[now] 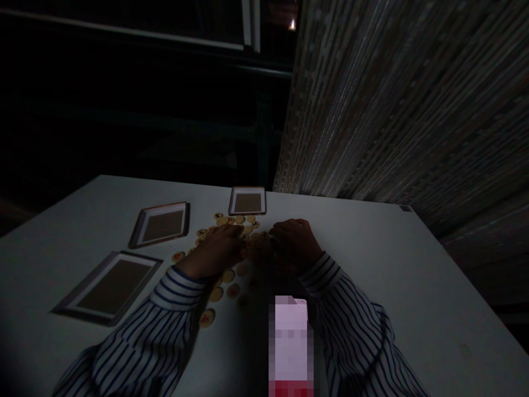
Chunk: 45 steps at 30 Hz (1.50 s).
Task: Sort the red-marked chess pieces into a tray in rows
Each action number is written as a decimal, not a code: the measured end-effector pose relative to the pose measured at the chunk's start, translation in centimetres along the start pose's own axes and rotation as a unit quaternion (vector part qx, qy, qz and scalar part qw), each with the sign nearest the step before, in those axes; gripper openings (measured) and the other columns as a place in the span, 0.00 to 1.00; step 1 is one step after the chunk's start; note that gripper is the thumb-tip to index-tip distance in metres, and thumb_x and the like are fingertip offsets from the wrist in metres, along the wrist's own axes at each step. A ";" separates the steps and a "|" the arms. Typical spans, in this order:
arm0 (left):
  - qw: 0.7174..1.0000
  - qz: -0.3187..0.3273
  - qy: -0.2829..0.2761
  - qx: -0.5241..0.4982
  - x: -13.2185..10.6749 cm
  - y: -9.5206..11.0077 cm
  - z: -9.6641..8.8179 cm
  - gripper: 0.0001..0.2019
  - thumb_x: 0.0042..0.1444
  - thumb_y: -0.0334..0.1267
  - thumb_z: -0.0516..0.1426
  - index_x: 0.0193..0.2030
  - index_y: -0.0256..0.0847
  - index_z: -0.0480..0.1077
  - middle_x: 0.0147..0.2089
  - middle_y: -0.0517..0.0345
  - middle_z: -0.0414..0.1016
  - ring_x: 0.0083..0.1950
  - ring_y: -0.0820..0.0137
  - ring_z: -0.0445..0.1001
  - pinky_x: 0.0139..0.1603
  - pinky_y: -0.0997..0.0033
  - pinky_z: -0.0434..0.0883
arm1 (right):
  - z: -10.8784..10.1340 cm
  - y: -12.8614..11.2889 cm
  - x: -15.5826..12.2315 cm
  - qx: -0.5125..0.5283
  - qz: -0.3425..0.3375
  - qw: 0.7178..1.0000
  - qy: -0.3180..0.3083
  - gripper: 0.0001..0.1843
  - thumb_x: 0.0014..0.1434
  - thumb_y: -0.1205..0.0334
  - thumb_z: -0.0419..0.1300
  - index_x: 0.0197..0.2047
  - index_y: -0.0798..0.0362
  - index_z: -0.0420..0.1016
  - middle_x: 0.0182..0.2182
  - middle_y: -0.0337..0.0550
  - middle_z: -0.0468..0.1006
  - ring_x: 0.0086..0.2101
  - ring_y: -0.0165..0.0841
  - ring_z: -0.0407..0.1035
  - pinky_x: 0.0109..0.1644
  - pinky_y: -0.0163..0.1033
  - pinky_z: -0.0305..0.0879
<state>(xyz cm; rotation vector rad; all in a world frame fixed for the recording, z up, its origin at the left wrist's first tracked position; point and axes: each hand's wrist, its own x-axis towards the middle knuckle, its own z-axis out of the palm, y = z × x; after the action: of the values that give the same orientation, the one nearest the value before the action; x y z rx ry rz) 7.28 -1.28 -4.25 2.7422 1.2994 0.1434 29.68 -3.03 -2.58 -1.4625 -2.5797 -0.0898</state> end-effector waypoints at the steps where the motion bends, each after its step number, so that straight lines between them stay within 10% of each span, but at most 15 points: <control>1: 1.000 0.004 0.012 -0.001 0.1 0.1 -0.2 0.08 0.53 0.40 0.54 0.35 0.42 0.72 0.48 0.50 0.66 0.51 0.59 0.63 0.49 0.56 0.61 | -0.1 0.1 -0.1 0.000 0.001 1.000 -0.001 0.11 0.59 0.62 0.52 0.43 0.51 0.71 0.41 0.44 0.75 0.42 0.35 0.65 0.45 0.42 0.51; 28: 0.981 0.019 0.193 -0.025 1.6 4.1 -3.8 0.13 0.58 0.41 0.50 0.45 0.41 0.70 0.51 0.53 0.72 0.52 0.63 0.67 0.56 0.57 0.57 | -2.5 2.3 -2.0 0.060 0.019 0.987 0.149 0.12 0.59 0.59 0.51 0.40 0.52 0.74 0.37 0.43 0.78 0.37 0.33 0.70 0.43 0.39 0.59; 45: 0.976 0.023 0.198 -0.090 4.0 6.9 -1.3 0.10 0.57 0.42 0.52 0.39 0.41 0.71 0.38 0.57 0.76 0.42 0.66 0.71 0.49 0.62 0.61 | -3.3 2.9 -2.9 0.202 0.044 0.975 0.079 0.06 0.56 0.62 0.55 0.35 0.53 0.71 0.30 0.40 0.76 0.30 0.28 0.69 0.34 0.34 0.60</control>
<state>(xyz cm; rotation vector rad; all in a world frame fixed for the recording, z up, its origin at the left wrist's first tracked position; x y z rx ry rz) 14.93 -2.49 -1.89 2.6730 1.2290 0.8068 34.04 -4.42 -0.01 -1.3498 -2.2336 0.3000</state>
